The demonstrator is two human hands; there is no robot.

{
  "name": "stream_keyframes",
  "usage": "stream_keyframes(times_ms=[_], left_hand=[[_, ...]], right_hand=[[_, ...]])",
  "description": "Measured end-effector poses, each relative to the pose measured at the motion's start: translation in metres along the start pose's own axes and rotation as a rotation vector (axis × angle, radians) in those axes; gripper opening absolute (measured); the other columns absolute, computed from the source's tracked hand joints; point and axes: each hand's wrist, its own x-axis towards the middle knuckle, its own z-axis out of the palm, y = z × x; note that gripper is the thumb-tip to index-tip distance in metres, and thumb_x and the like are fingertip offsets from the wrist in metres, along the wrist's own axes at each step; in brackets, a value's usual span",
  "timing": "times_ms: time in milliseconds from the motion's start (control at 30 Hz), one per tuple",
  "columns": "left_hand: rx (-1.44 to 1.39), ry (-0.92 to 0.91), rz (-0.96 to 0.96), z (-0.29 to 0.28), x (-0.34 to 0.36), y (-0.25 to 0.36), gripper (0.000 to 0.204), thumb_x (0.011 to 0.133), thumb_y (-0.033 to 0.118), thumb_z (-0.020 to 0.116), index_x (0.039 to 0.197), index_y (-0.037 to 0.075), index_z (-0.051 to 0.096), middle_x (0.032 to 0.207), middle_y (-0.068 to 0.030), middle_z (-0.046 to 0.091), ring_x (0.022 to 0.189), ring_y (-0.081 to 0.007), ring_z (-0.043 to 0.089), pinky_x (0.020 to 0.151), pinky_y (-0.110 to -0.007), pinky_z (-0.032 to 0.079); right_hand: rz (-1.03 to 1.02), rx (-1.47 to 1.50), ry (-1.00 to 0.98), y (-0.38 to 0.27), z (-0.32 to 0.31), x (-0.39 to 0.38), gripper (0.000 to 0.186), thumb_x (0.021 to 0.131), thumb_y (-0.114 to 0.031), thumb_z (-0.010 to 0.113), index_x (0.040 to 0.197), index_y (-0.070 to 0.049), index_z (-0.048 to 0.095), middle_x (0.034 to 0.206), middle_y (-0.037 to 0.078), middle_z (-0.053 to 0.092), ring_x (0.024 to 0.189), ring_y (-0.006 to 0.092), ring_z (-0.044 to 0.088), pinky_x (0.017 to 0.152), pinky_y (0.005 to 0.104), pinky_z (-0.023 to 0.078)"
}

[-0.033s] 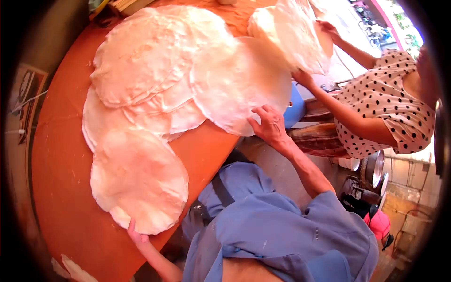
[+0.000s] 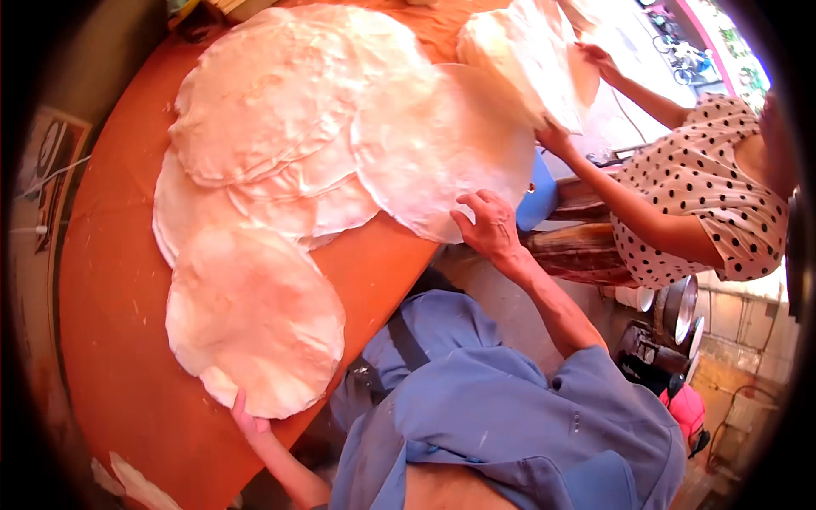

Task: The person peels thin white circular sheets from a large stack by hand and separates them into new piles on a table.

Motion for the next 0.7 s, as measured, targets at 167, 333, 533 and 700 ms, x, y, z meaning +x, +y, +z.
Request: stream_keyframes(times_ms=[167,333,533,700], left_hand=[[-0.058,0.015,0.015,-0.004,-0.011,-0.003,0.063,0.089,0.007,0.058,0.146,0.002,0.031,0.14,-0.0163,0.048,0.125,-0.0355,0.051,0.103,-0.051,0.044],[-0.052,0.037,0.032,0.005,-0.017,0.004,0.06,0.088,0.004,0.059,0.143,0.001,0.036,0.137,-0.0162,0.05,0.123,-0.0352,0.052,0.102,-0.05,0.046],[-0.091,0.045,0.0,0.01,-0.021,0.008,0.055,0.088,0.003,0.059,0.14,-0.001,0.04,0.134,-0.0159,0.053,0.119,-0.0341,0.055,0.1,-0.048,0.048],[-0.112,0.053,0.026,0.012,-0.026,0.008,0.054,0.088,0.003,0.058,0.139,-0.001,0.041,0.133,-0.0156,0.054,0.119,-0.0335,0.056,0.099,-0.046,0.048]], right_hand=[[0.102,-0.06,0.166,-0.011,-0.002,-0.006,0.028,0.073,-0.013,0.079,0.094,-0.005,0.062,0.091,0.015,0.061,0.09,0.0337,0.058,0.079,0.0424,0.047],[1.191,0.718,0.329,0.116,0.03,-0.037,0.049,0.082,-0.036,0.076,0.114,-0.003,0.061,0.103,0.006,0.065,0.088,0.0193,0.063,0.07,0.0371,0.052],[1.232,1.121,0.16,0.112,0.041,-0.04,0.032,0.086,-0.027,0.071,0.111,-0.011,0.06,0.092,0.0,0.064,0.069,0.014,0.059,0.055,0.0272,0.048],[1.263,1.23,-0.02,0.074,0.031,-0.046,0.028,0.089,-0.025,0.066,0.112,-0.013,0.058,0.088,0.001,0.064,0.066,0.0154,0.06,0.052,0.0274,0.049]])
